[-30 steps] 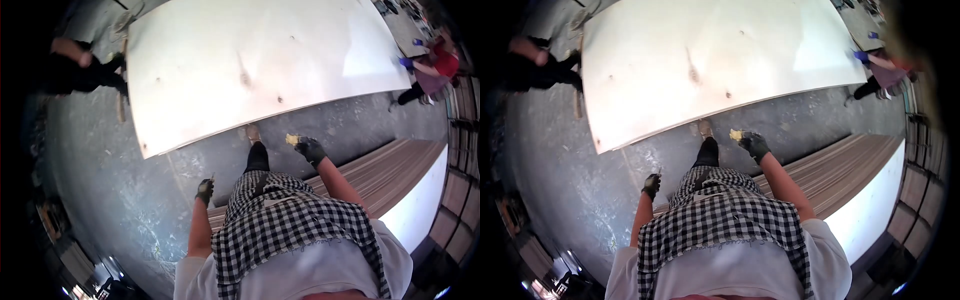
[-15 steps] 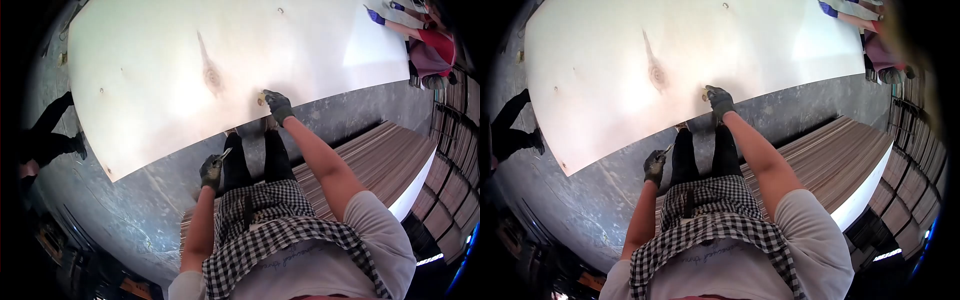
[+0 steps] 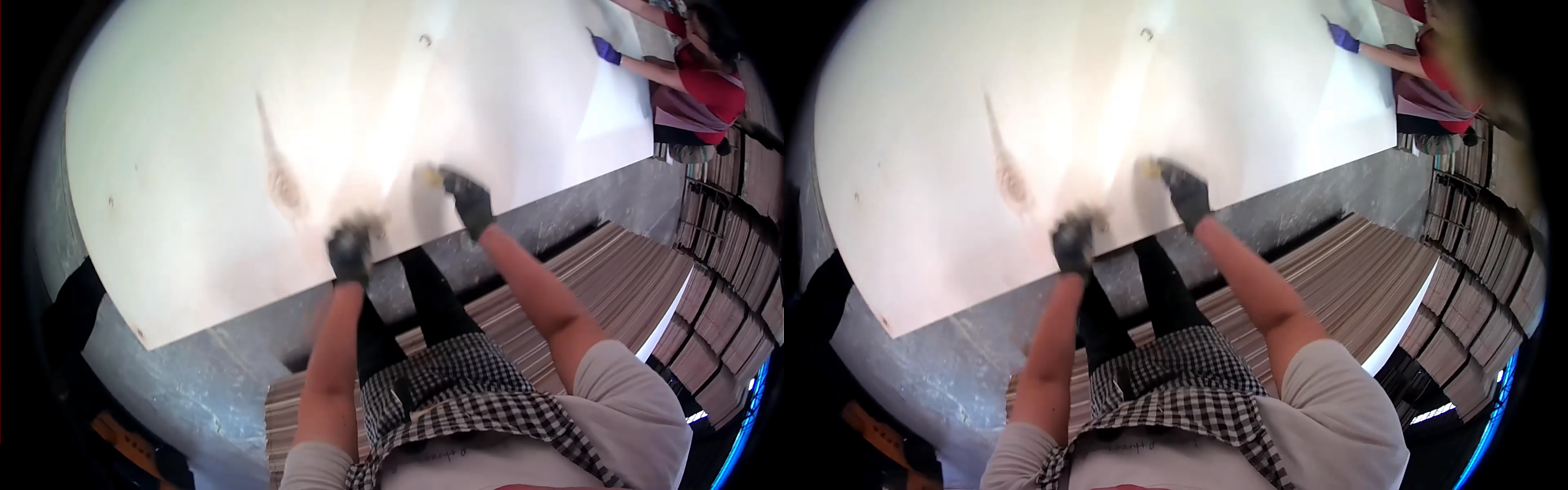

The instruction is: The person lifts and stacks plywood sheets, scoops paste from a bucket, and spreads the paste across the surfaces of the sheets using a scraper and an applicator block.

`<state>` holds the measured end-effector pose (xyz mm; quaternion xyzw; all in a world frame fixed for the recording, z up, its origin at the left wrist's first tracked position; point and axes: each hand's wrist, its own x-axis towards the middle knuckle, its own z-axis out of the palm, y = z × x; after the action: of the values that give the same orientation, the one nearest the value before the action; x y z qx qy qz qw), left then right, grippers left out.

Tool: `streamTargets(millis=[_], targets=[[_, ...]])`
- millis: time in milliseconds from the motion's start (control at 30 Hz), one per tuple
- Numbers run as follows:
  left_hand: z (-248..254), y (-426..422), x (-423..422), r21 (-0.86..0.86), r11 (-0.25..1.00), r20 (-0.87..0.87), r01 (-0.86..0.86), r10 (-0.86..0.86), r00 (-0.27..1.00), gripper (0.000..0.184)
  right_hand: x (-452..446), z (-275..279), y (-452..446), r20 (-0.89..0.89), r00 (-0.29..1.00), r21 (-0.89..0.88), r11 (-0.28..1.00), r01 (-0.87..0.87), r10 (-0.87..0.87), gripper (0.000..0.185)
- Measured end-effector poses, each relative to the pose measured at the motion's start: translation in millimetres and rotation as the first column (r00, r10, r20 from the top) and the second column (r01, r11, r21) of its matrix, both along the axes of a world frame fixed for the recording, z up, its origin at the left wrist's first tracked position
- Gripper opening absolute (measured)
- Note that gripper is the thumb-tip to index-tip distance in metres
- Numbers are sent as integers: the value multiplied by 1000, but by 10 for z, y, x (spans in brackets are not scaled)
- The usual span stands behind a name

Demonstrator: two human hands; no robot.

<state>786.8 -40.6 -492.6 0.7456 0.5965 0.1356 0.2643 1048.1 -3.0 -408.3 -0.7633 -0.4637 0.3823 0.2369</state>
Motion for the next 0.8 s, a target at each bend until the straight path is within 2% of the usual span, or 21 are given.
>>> streamTargets(millis=[33, 67, 100, 133, 200, 267, 300, 333, 367, 400, 433, 467, 500, 533, 567, 600, 633, 667, 700, 767, 800], targets=[[-173, -384, 194, 256, 956, -210, 141, -88, 974, 9, 315, -147, 380, 117, 989, 125, 987, -100, 86, 30], [-103, -632, 302, 191, 973, 29, 133, -141, 990, 11, 591, -290, 809, 181, 980, 78, 993, -93, 78, 31], [-8, -893, 344, 125, 982, 263, 140, -169, 950, 17, 719, -206, 1254, 223, 970, 213, 966, -144, 95, 32], [-43, -1315, 316, -79, 926, 58, 370, -367, 929, 4, 803, -158, 1689, 239, 965, 254, 952, -170, 109, 32], [406, -1308, 398, -253, 912, 125, 322, -300, 946, 3, 944, -252, 2419, 420, 884, 324, 876, -356, 204, 31], [51, -1529, 345, -604, 797, 335, -13, 268, 903, 2, 926, -343, 2872, 323, 914, 312, 884, -349, 247, 30], [55, -1329, 350, -764, 641, 441, -73, 600, 667, 2, 902, -457, 3024, 351, 890, 153, 919, -363, 293, 29], [64, -1123, 355, -878, 470, 425, -91, 853, 303, 3, 897, -607, 3138, 371, 863, -10, 931, -366, 343, 27], [323, -545, 442, -944, 329, 309, 42, 919, -244, 5, 879, -868, 3011, 683, 644, 117, 818, -563, 345, 25], [336, -116, 496, -922, 385, 375, -32, 872, -314, 3, 845, -996, 2765, 886, 308, -52, 734, -677, 346, 26], [247, 313, 537, -920, 384, 385, -82, 844, -373, 12, 774, -928, 2476, 945, -208, -320, 591, -741, 251, 27], [130, 777, 587, -839, 525, 545, -146, 807, -229, 10, 708, -994, 2177, 658, 388, -186, 638, -747, 646, 32], [58, 1288, 667, -570, 780, 730, -259, 626, 276, 8, 711, -1278, 1635, 774, 392, 112, 502, -858, 497, 35], [58, 1797, 765, -9, 965, 435, -263, 241, 868, 7, 550, -580, 1277, 215, 679, 174, 656, -734, 702, 35], [43, 2268, 916, 247, 954, 246, -168, 106, 963, 6, 489, -450, 791, 482, 550, 179, 538, -824, 682, 31], [-8, 2711, 1116, 376, 919, 112, -120, 84, 990, 6, 490, -168, 498, 230, 711, 206, 681, -703, 664, 29], [-332, 3110, 1248, 379, 918, 2, -115, 123, 992, 10, 534, 135, 242, 175, 777, 186, 755, -629, 604, 27], [-150, 3414, 1470, 375, 911, -3, -171, 185, 983, 9, 588, 134, -110, 56, 869, 148, 857, -493, 491, 26], [-42, 3614, 1682, 333, 915, -2, -228, 242, 970, 11, 627, 368, -288, -277, 955, -187, 970, -159, 103, 24], [-71, 3803, 2059, 189, 958, -93, -217, 237, 967, 13, 784, 432, -837, -218, 969, -70, 988, -137, 119, 22], [-127, 3758, 2219, 78, 985, -179, -154, 166, 970, 17, 834, 486, -1009, -316, 946, -159, 987, 27, -77, 21]])
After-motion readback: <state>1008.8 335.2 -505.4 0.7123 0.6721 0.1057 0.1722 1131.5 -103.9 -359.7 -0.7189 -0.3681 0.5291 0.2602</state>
